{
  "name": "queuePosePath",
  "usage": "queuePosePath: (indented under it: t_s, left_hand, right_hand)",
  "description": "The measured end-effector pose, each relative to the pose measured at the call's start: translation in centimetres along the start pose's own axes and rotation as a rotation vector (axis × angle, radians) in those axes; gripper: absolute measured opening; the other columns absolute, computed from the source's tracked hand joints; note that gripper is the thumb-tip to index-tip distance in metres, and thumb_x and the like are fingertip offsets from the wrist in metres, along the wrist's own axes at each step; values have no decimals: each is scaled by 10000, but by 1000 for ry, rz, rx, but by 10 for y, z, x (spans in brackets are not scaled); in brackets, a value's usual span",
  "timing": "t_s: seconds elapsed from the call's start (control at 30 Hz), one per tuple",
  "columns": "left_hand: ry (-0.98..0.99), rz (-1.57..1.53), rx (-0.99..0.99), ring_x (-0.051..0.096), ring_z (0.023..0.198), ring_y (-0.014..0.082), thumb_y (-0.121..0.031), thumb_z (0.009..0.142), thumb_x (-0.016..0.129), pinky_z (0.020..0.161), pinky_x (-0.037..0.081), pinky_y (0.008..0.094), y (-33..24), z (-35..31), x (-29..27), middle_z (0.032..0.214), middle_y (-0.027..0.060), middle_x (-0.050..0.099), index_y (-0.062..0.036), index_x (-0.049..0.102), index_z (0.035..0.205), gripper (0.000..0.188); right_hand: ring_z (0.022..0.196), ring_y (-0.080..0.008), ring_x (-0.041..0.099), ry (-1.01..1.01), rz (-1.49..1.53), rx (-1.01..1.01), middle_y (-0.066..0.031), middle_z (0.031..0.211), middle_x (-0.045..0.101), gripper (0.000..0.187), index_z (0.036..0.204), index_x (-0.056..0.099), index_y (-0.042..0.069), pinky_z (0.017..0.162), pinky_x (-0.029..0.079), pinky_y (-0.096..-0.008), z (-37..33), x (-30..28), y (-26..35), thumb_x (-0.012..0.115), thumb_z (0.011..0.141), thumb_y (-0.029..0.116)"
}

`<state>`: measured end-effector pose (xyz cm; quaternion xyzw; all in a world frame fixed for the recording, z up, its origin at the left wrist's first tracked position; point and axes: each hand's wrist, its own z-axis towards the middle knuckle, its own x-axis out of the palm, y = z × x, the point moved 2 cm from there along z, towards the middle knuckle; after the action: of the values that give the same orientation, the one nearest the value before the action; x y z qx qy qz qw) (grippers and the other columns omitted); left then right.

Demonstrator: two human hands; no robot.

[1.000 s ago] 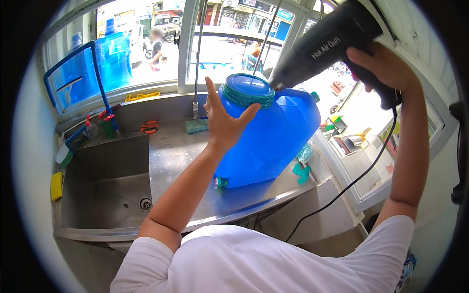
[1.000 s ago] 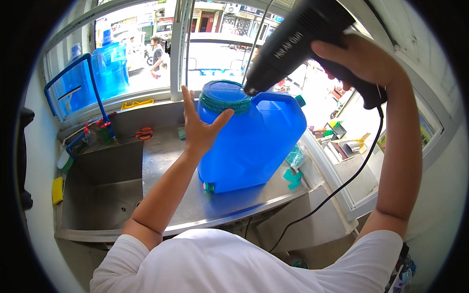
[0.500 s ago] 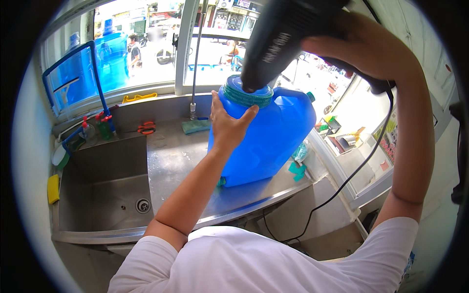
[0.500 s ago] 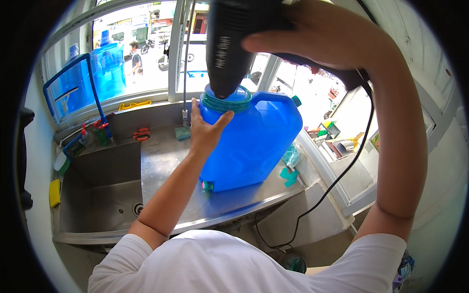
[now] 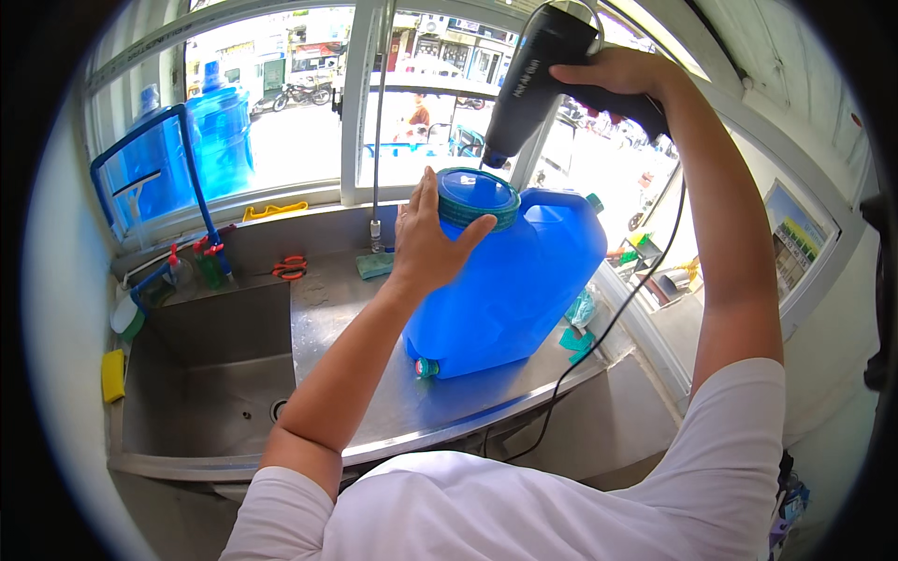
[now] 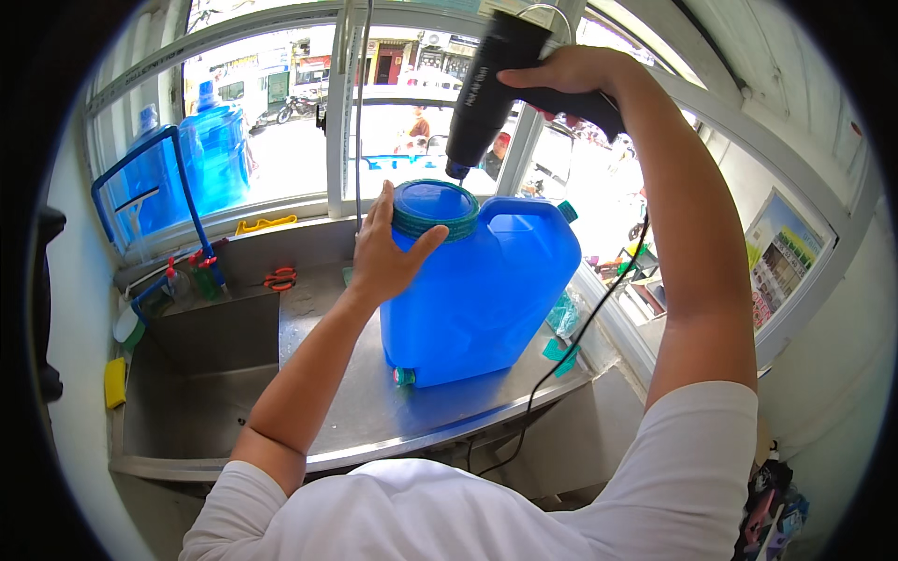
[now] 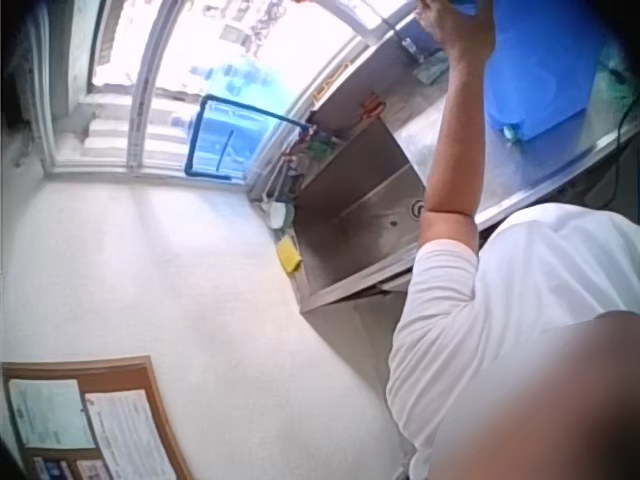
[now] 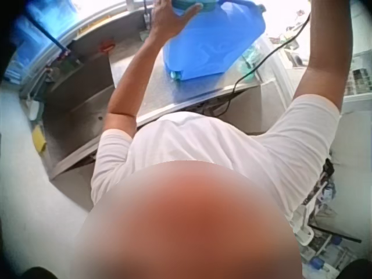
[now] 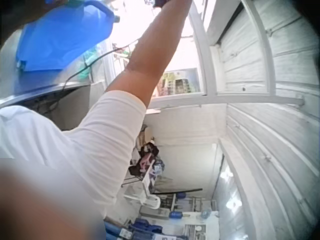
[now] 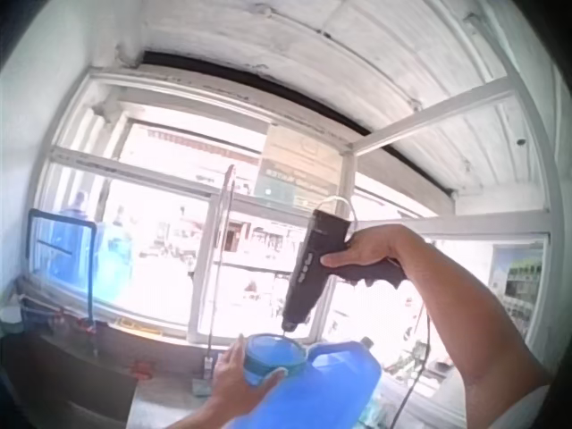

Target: The person assembles a blue plastic water dispenser by attaching a green spigot and securing the lid with a heat gun. They then place the dispenser into a plastic bag and tie it shut.

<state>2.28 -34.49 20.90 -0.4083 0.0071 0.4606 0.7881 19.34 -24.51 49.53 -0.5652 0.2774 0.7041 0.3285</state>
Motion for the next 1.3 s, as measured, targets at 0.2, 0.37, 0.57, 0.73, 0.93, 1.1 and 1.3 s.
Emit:
queuePosePath:
  t_s: [0.2, 0.37, 0.57, 0.73, 0.93, 1.1, 1.3]
  left_hand:
    - [211, 300, 36, 393, 1389, 381, -688, 789, 677, 1163, 249, 503, -2, 35, -24, 1526, 261, 338, 8, 145, 1557, 1164]
    - [524, -156, -98, 310, 1453, 335, -846, 835, 334, 1190, 208, 489, 12, 104, -8, 1538, 180, 388, -126, 179, 1582, 1050]
    - [632, -307, -198, 353, 1428, 353, -941, 762, 128, 1188, 235, 464, 16, 108, 0, 1517, 214, 403, -136, 230, 1573, 1148]
    - [569, -642, -215, 413, 1382, 403, -964, 727, 127, 1122, 386, 464, 14, 97, -2, 1513, 271, 371, -147, 229, 1571, 1179]
    - [588, -1041, -262, 420, 1366, 427, -998, 679, 190, 1120, 373, 478, 30, 91, -5, 1543, 308, 276, -121, 69, 1590, 1270]
    - [332, -1334, -278, 326, 1417, 416, -964, 727, 277, 1130, 340, 478, 54, 77, -5, 1603, 286, 86, -166, -6, 1593, 1211]
    - [35, -1195, -370, 157, 1507, 340, -948, 765, 176, 1209, 108, 464, 71, 42, -2, 1631, 235, 40, -137, 21, 1591, 1168]
  right_hand:
    - [476, -113, 606, -6, 384, 53, -55, 685, 669, 613, 864, 677, 72, 445, 518, -242, -46, 11, -79, 601, 866, 680]
    - [498, -113, 612, -30, 528, 43, -50, 693, 666, 604, 883, 666, 71, 463, 521, -241, -61, 25, -97, 606, 870, 672]
    - [517, -127, 632, -41, 536, 70, -54, 709, 675, 599, 900, 660, 64, 476, 530, -250, -80, 39, -122, 600, 879, 660]
    - [518, -134, 643, -144, 530, 6, -65, 708, 676, 614, 927, 665, 45, 484, 537, -251, -132, 50, -119, 600, 880, 653]
    - [526, -130, 633, -201, 359, -155, -54, 687, 651, 588, 945, 672, 23, 485, 526, -251, -161, 31, -48, 661, 858, 605]
    - [524, -126, 619, -229, 16, -280, -53, 706, 651, 552, 956, 666, 53, 481, 520, -251, -124, 8, 37, 640, 881, 599]
    - [825, -241, 677, 99, -206, -215, -109, 938, 728, 803, 1067, 739, 29, 807, 526, -370, -9, -17, 107, 600, 786, 768]
